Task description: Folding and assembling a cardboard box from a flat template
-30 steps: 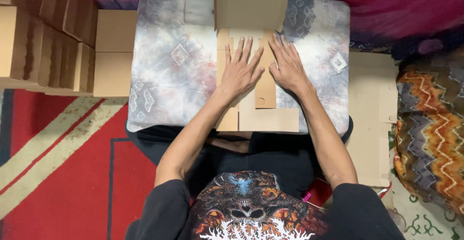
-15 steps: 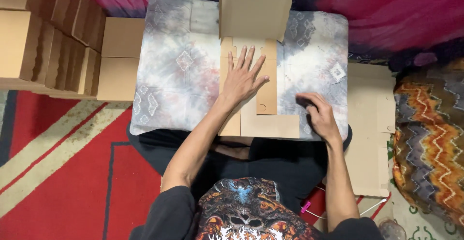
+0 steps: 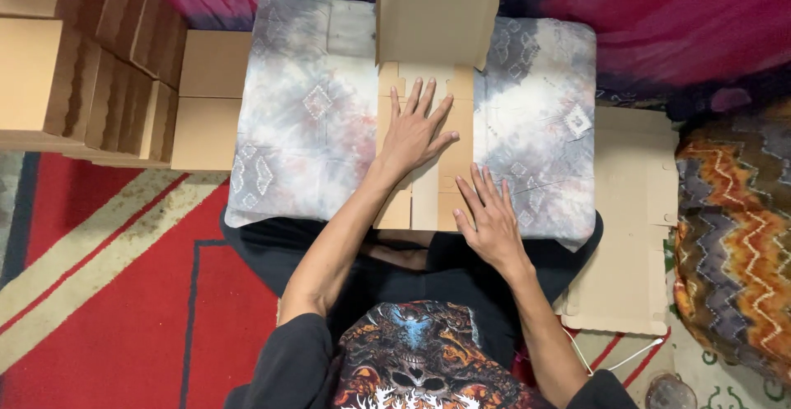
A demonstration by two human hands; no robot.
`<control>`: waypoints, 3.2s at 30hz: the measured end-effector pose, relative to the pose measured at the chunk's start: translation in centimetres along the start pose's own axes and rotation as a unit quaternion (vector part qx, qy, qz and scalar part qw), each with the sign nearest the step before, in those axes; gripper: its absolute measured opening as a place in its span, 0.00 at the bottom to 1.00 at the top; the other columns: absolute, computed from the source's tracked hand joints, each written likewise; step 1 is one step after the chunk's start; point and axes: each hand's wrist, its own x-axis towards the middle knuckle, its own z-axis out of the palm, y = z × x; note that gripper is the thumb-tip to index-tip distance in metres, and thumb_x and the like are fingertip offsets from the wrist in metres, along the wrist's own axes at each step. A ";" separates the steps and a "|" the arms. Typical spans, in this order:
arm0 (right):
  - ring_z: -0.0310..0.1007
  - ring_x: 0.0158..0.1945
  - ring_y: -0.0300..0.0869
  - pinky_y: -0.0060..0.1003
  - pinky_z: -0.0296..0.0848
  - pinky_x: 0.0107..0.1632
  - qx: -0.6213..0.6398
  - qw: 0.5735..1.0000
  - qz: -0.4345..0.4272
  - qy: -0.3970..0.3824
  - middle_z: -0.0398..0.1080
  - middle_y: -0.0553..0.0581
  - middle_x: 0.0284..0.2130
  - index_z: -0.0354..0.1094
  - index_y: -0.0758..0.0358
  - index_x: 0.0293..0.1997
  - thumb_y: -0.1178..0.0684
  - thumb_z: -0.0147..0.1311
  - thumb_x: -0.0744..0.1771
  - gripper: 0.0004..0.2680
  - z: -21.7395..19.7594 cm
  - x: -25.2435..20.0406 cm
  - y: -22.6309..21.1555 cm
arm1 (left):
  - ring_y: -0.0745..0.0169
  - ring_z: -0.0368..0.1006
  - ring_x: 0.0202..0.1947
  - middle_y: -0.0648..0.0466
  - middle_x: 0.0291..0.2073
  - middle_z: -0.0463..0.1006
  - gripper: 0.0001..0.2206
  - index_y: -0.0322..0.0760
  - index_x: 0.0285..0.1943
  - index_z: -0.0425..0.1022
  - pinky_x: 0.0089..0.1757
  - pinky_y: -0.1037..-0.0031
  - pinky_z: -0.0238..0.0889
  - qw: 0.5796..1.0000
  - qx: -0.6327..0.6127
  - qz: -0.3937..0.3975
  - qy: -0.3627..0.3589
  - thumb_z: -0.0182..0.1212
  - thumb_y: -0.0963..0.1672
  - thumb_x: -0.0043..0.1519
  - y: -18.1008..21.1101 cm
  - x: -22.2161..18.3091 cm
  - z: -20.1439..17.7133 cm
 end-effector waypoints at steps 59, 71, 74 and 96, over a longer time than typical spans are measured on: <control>0.48 0.77 0.54 0.63 0.46 0.72 -0.041 0.993 -0.087 -0.062 0.52 0.57 0.75 0.53 0.59 0.76 0.48 0.39 0.74 0.19 -1.6 -1.9 2.0 | 0.41 0.33 0.79 0.46 0.80 0.43 0.37 0.55 0.81 0.50 0.68 0.35 0.20 0.990 -0.026 0.112 -0.080 0.36 0.66 0.66 2.5 -6.9 -1.9; 0.75 0.58 0.52 0.50 0.71 0.62 0.084 0.986 -0.063 0.128 0.77 0.53 0.49 0.76 0.56 0.52 0.51 0.54 0.71 0.08 -2.2 1.2 0.2 | 0.40 0.46 0.76 0.46 0.75 0.56 0.28 0.53 0.76 0.61 0.67 0.35 0.31 0.993 -0.020 0.116 0.001 0.42 0.60 0.69 2.4 -7.1 -0.1; 0.65 0.64 0.66 0.61 0.69 0.62 0.155 0.974 -0.010 0.168 0.64 0.69 0.61 0.60 0.66 0.66 0.55 0.44 0.73 0.13 -2.6 5.5 -3.5 | 0.47 0.63 0.66 0.48 0.62 0.71 0.19 0.48 0.65 0.71 0.62 0.48 0.52 0.985 -0.012 0.099 0.140 0.53 0.53 0.69 1.5 -7.5 2.0; 0.30 0.78 0.68 0.67 0.36 0.73 0.006 0.998 -0.026 -0.055 0.38 0.68 0.77 0.54 0.46 0.76 0.34 0.34 0.73 0.22 3.6 7.0 -3.8 | 0.39 0.50 0.75 0.37 0.72 0.61 0.20 0.45 0.71 0.69 0.60 0.24 0.14 0.984 0.037 -0.115 0.133 0.47 0.52 0.73 -1.3 -14.0 -3.0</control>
